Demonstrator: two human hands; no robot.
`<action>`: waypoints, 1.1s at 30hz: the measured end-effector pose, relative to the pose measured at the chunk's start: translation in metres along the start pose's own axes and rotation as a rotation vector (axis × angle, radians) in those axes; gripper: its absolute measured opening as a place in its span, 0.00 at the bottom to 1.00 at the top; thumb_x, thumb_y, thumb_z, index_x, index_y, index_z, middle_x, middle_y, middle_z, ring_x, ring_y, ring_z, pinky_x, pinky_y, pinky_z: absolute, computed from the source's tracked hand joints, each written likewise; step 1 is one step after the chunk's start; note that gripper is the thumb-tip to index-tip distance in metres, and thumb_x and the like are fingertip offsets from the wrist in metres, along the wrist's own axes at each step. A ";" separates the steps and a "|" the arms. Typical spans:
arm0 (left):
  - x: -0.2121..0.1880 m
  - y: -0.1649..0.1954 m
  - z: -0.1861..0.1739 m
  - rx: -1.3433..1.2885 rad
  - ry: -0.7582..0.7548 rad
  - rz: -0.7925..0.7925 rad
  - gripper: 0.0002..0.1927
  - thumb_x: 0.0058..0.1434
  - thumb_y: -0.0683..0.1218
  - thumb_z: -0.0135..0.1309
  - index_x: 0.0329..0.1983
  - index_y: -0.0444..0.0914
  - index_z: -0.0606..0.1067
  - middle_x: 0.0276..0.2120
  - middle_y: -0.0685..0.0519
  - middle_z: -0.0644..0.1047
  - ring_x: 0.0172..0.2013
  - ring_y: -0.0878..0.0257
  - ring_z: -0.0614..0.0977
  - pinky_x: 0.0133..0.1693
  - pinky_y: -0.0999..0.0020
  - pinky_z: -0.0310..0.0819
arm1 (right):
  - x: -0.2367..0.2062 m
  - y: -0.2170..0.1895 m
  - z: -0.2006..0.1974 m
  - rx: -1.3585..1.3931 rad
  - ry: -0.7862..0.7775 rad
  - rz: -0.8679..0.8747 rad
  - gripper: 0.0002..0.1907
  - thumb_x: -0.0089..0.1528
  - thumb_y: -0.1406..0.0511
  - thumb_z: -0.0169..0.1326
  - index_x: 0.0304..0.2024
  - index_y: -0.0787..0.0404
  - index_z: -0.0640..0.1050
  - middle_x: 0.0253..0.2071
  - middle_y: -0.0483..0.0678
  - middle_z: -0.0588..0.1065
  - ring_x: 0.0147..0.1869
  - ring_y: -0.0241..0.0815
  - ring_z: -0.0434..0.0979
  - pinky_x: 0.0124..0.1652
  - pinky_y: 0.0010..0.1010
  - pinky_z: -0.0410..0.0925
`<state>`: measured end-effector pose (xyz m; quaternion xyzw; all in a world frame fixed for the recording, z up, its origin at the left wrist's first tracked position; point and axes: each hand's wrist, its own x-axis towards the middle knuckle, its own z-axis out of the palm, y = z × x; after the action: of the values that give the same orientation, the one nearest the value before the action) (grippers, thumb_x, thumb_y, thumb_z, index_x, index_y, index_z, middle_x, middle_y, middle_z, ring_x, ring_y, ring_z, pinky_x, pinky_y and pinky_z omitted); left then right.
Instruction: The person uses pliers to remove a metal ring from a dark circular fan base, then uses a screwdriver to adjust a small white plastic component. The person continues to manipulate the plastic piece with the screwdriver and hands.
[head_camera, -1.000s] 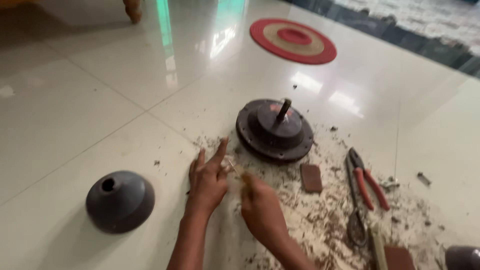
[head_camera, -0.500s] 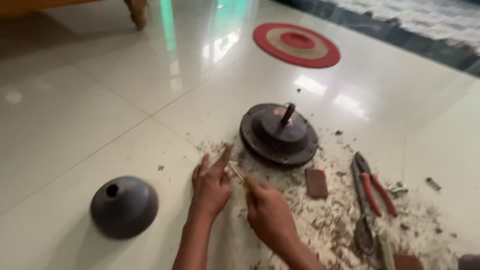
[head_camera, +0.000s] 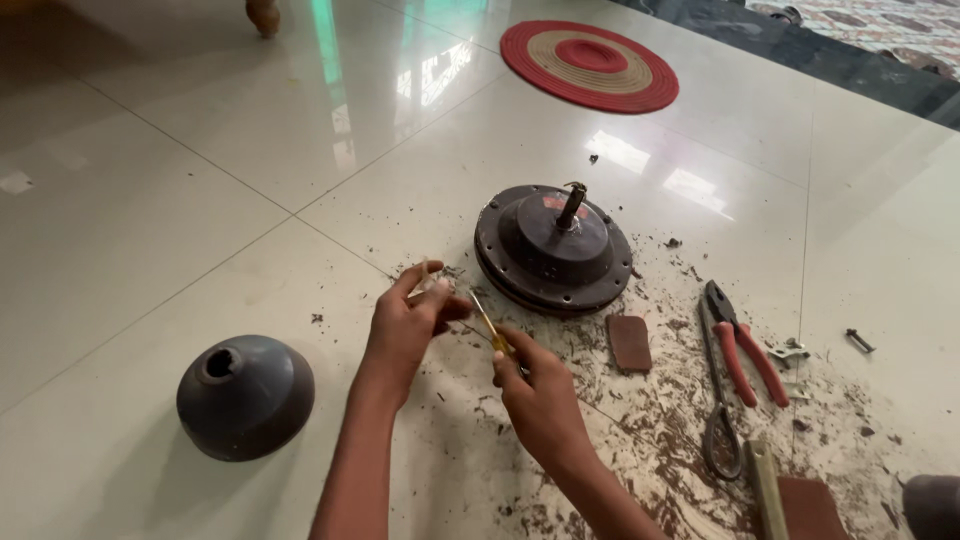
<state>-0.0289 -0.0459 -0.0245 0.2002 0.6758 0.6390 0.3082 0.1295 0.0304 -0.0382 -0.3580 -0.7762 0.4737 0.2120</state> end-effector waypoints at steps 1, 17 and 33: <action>-0.003 0.001 0.000 -0.110 -0.007 -0.067 0.18 0.68 0.52 0.47 0.58 0.43 0.73 0.34 0.49 0.85 0.35 0.67 0.85 0.44 0.68 0.77 | -0.001 -0.002 -0.001 0.080 -0.040 0.068 0.23 0.65 0.63 0.50 0.62 0.61 0.74 0.28 0.43 0.74 0.27 0.33 0.70 0.27 0.28 0.65; -0.005 -0.002 -0.001 -0.434 0.019 -0.248 0.08 0.63 0.50 0.50 0.39 0.42 0.74 0.22 0.58 0.71 0.22 0.67 0.71 0.28 0.70 0.71 | 0.002 -0.026 -0.013 0.340 -0.141 0.216 0.19 0.65 0.63 0.50 0.55 0.65 0.80 0.22 0.41 0.67 0.22 0.31 0.61 0.22 0.25 0.58; -0.002 -0.008 -0.005 -0.458 -0.003 -0.233 0.13 0.62 0.49 0.52 0.46 0.38 0.75 0.23 0.58 0.70 0.23 0.68 0.70 0.28 0.71 0.72 | 0.003 -0.028 -0.013 0.013 -0.113 0.069 0.20 0.63 0.60 0.51 0.54 0.63 0.81 0.23 0.42 0.72 0.24 0.32 0.65 0.24 0.26 0.59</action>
<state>-0.0296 -0.0513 -0.0326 0.0471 0.5313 0.7354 0.4180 0.1264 0.0321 -0.0069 -0.3559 -0.7709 0.5053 0.1538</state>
